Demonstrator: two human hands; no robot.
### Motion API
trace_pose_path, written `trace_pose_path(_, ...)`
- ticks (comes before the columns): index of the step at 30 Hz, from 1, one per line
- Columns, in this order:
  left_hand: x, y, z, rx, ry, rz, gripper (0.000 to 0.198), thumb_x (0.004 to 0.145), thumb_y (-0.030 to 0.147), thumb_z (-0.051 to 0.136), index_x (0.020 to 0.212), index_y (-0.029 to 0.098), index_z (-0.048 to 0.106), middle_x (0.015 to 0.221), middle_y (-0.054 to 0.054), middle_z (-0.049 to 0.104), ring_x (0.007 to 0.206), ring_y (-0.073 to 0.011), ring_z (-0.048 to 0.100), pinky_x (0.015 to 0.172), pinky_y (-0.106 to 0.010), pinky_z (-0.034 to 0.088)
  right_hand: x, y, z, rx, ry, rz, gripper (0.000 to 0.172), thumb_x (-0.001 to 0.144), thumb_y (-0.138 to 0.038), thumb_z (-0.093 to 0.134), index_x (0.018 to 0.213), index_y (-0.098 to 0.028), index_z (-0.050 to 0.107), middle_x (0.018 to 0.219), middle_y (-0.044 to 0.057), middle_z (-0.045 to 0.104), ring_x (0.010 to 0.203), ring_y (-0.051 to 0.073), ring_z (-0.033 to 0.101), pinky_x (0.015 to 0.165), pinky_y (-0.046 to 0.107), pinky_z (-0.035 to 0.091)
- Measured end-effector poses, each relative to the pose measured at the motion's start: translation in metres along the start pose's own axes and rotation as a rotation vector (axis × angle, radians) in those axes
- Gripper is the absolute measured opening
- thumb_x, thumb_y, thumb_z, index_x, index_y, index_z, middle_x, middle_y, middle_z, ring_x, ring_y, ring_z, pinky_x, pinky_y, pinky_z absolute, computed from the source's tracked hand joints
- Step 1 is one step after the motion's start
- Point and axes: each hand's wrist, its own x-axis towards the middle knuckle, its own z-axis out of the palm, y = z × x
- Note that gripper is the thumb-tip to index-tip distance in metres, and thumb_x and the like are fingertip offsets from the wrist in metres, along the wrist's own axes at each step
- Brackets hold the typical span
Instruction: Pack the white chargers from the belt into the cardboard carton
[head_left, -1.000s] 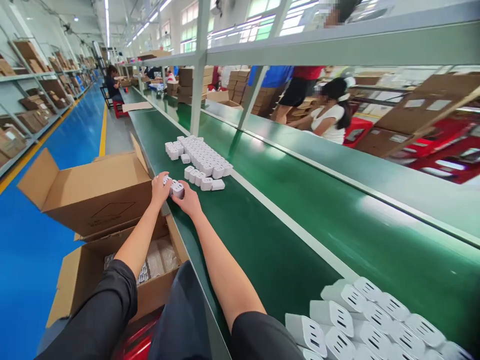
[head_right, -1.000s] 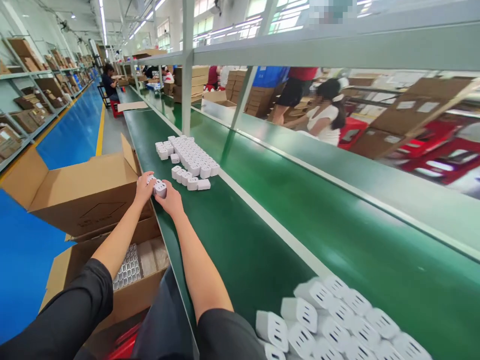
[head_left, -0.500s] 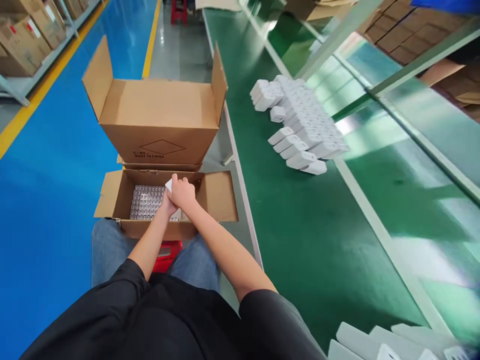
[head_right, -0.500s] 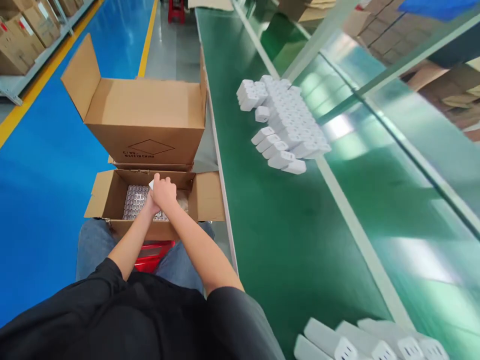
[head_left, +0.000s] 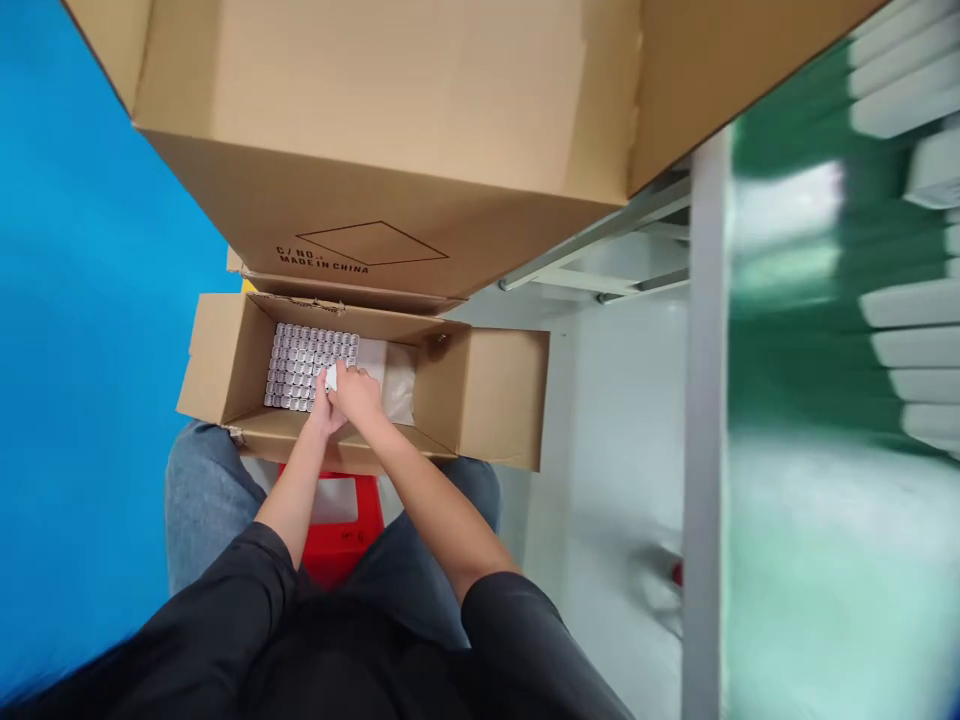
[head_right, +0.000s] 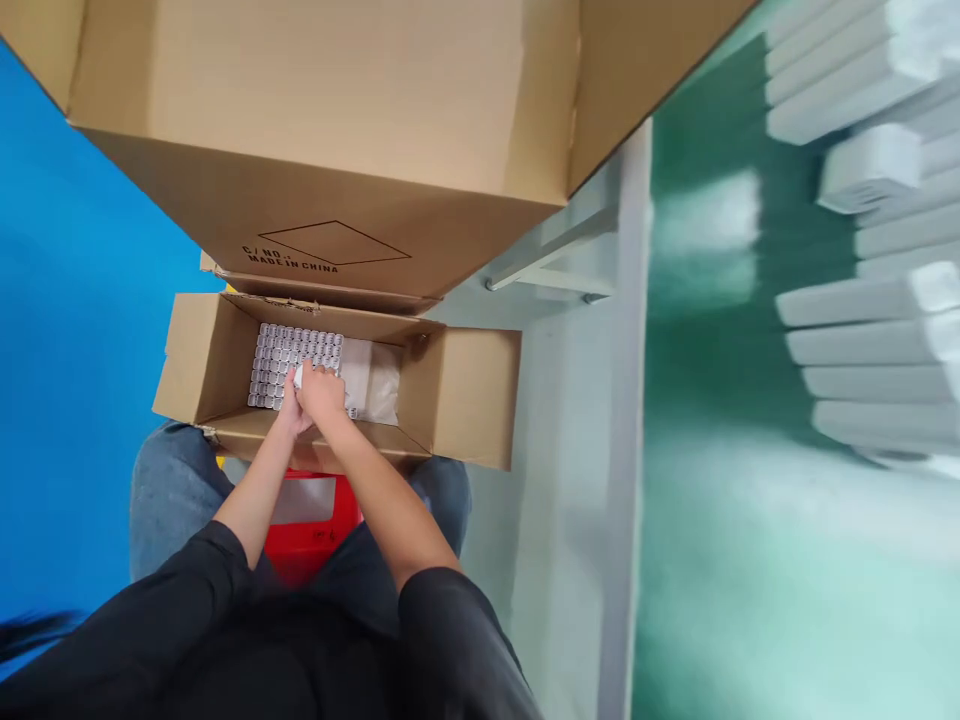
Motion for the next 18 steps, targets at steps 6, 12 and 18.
trace_pose_path(6,0.073,0.014,0.002,-0.009,0.044,-0.06,0.054,0.09,0.064,0.04,0.091,0.017,0.067,0.081,-0.007,0.072,0.092,-0.0266,0.07,0.092,-0.043,0.051,0.067,0.056,0.018,0.252,-0.045,-0.043,0.065,0.087,-0.031,0.065,0.145,-0.019,0.039,0.128,0.014,0.062,0.113,0.03,0.061,0.092,0.039,0.05)
trace_pose_path(12,0.121,0.018,-0.024,-0.011,0.03,-0.06,0.072,0.086,0.076,0.028,0.097,0.014,0.064,0.09,-0.013,0.071,0.091,-0.0291,0.068,0.089,-0.054,0.051,0.099,0.131,0.073,1.022,0.041,0.023,0.044,0.089,-0.026,0.06,0.132,-0.021,0.054,0.128,0.008,0.063,0.117,0.019,0.061,0.098,0.031,0.05)
trace_pose_path(18,0.137,0.009,-0.035,-0.028,-0.025,-0.008,0.075,0.078,0.08,0.038,0.097,0.012,0.063,0.094,-0.017,0.07,0.095,-0.0339,0.066,0.085,-0.053,0.052,0.081,0.122,0.124,1.183,0.207,0.397,0.061,0.08,-0.031,0.068,0.136,-0.018,0.049,0.123,0.011,0.064,0.111,0.021,0.062,0.1,0.037,0.049)
